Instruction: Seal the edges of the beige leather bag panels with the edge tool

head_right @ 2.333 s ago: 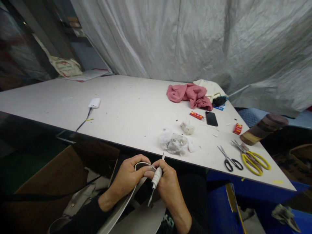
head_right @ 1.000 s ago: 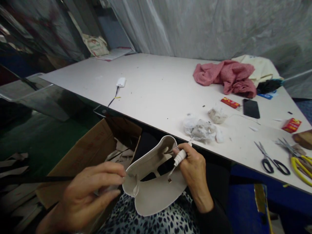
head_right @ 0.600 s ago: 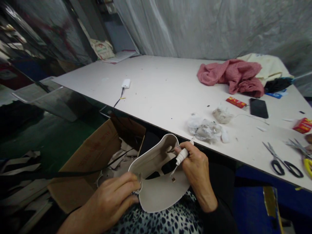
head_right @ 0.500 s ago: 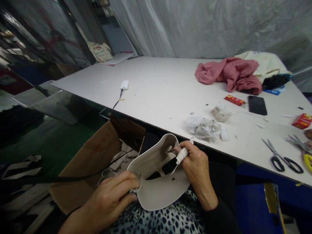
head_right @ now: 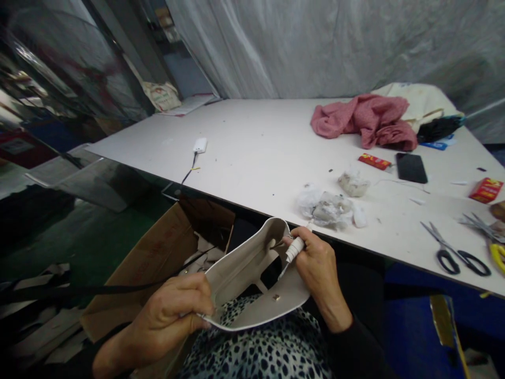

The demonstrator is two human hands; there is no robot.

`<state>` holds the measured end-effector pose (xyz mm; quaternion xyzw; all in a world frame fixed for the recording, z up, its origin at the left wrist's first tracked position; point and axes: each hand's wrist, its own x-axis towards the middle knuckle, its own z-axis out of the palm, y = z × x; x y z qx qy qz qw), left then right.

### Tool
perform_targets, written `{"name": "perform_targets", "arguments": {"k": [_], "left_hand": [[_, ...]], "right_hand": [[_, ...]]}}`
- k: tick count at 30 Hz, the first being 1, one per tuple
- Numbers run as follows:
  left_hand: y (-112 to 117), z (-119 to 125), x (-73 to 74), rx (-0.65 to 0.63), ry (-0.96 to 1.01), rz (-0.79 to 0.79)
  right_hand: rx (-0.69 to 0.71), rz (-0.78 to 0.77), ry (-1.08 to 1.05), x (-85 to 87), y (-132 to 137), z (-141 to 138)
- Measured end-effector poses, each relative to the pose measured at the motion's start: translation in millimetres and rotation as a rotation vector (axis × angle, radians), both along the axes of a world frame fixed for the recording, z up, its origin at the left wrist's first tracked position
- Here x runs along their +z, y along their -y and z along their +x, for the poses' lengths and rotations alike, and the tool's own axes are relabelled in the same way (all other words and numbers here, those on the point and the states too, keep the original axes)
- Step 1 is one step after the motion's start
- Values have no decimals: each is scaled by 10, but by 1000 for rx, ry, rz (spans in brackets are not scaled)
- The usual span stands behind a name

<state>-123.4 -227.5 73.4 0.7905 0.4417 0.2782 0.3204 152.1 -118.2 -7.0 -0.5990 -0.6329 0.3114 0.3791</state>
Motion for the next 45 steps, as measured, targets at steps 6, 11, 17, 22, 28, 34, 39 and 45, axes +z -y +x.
{"name": "perform_targets", "arguments": {"k": [6,11,17,22,28,34,39,45], "left_hand": [[-120,60,192,-95,72,-135],[-442,120,14,27,221,-139],[-722,170,-147,121,244,-117],[-703,167,-211,110,270,-143],[-677,143,-232,83,260,-177],[-689,104,-249,41,291,-195],[-676,167,-224,48,300,-189],[-646,201,-232,60,328,-203]], "right_hand": [[65,-90,-173,-28,14,182],[53,-116,-169,-199,121,290],[3,-95,-100,-226,163,299],[-26,-74,-33,-189,201,304],[-50,-83,0,-263,209,346],[-74,-102,25,-259,224,433],[-83,-113,34,-266,272,462],[-119,-153,45,-347,303,537]]}}
